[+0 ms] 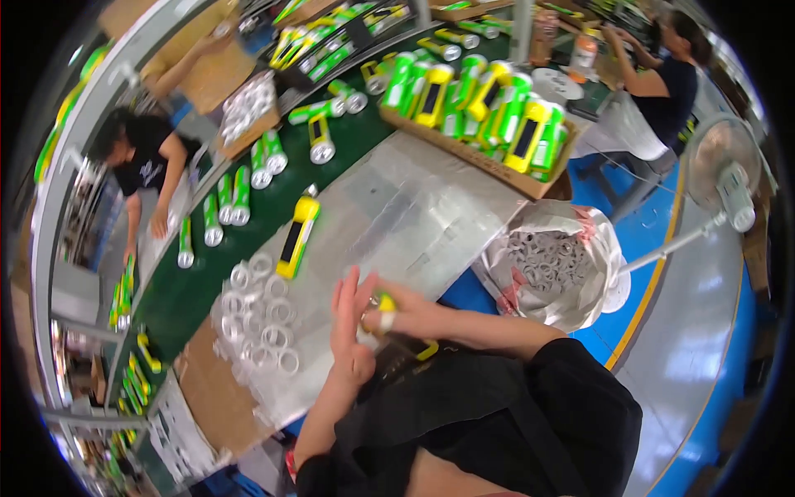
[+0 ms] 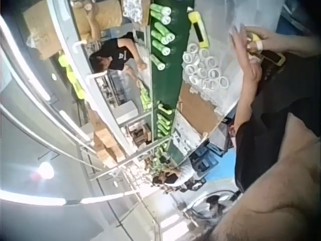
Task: Assembling handheld flashlight components including reflectors and lens rings on a factory assembly line.
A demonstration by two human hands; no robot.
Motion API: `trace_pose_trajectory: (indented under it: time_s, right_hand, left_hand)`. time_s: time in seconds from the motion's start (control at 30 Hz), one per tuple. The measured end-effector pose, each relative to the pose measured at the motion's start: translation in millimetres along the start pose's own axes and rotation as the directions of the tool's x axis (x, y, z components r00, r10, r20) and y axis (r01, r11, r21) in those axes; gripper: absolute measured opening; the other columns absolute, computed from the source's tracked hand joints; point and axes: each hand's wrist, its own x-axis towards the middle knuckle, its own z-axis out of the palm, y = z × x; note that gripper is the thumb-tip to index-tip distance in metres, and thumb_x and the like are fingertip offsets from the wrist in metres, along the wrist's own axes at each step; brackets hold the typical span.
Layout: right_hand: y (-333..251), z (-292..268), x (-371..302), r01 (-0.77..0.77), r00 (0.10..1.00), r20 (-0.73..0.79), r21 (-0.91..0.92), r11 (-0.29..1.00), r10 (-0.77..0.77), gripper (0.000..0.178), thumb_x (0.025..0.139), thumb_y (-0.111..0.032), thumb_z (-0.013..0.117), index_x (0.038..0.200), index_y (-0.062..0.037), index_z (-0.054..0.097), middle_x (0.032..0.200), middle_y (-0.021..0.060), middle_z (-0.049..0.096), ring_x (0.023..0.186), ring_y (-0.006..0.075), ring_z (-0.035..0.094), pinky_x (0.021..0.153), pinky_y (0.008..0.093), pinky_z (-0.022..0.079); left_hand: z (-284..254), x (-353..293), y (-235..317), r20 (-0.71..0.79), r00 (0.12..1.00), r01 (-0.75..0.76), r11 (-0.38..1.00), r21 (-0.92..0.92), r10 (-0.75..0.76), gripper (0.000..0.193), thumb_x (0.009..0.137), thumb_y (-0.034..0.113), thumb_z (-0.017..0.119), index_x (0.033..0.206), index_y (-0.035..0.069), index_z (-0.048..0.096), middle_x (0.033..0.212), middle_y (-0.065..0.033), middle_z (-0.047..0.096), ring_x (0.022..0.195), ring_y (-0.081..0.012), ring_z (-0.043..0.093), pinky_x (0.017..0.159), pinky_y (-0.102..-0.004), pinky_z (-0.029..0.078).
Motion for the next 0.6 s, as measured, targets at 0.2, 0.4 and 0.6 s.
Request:
trace_pose_trajectory:
  time_s: [0.2, 0.4, 0.6]
  right_hand:
    - [1, -34, -7, 0.066, 0.997, -0.047, 0.112, 0.992, -0.061, 0.036, 0.095, -0.017, 0.059, 0.126, -0.0054, 0.045, 0.088, 0.0090, 0.061, 0.070, 0.0143, 0.059, 0.066, 0.0275, 0.049]
    - [8, -37, -5, 0.032, 0.999, -0.034, 0.075, 0.997, -0.029, 0.040, 0.094, -0.025, 0.059, 0.124, -0.0026, 0.046, 0.084, 0.0121, 0.060, 0.067, 0.0168, 0.058, 0.064, 0.0281, 0.046]
    - [2, -40, -3, 0.010, 0.999, -0.040, 0.106, 0.994, -0.006, 0.034, 0.095, -0.018, 0.057, 0.123, -0.0013, 0.047, 0.085, 0.0103, 0.061, 0.067, 0.0154, 0.057, 0.065, 0.0283, 0.047]
  left_hand:
    - [-6, 18, -83, -0.180, 0.930, 0.358, 0.901, 0.246, -0.321, 0.064, 0.079, 0.025, 0.075, 0.132, 0.001, 0.050, 0.137, -0.0176, 0.050, 0.129, -0.0323, 0.046, 0.107, -0.0412, 0.035]
    - [8, 19, -121, -0.130, 0.960, 0.279, 0.855, 0.437, -0.247, 0.063, 0.070, 0.027, 0.080, 0.124, 0.003, 0.057, 0.124, -0.0148, 0.058, 0.115, -0.0346, 0.052, 0.097, -0.0427, 0.042]
    - [6, 22, -138, -0.113, 0.977, 0.211, 0.904, 0.371, -0.182, 0.049, 0.072, 0.020, 0.079, 0.115, 0.005, 0.064, 0.113, -0.0119, 0.063, 0.106, -0.0316, 0.055, 0.089, -0.0402, 0.045]
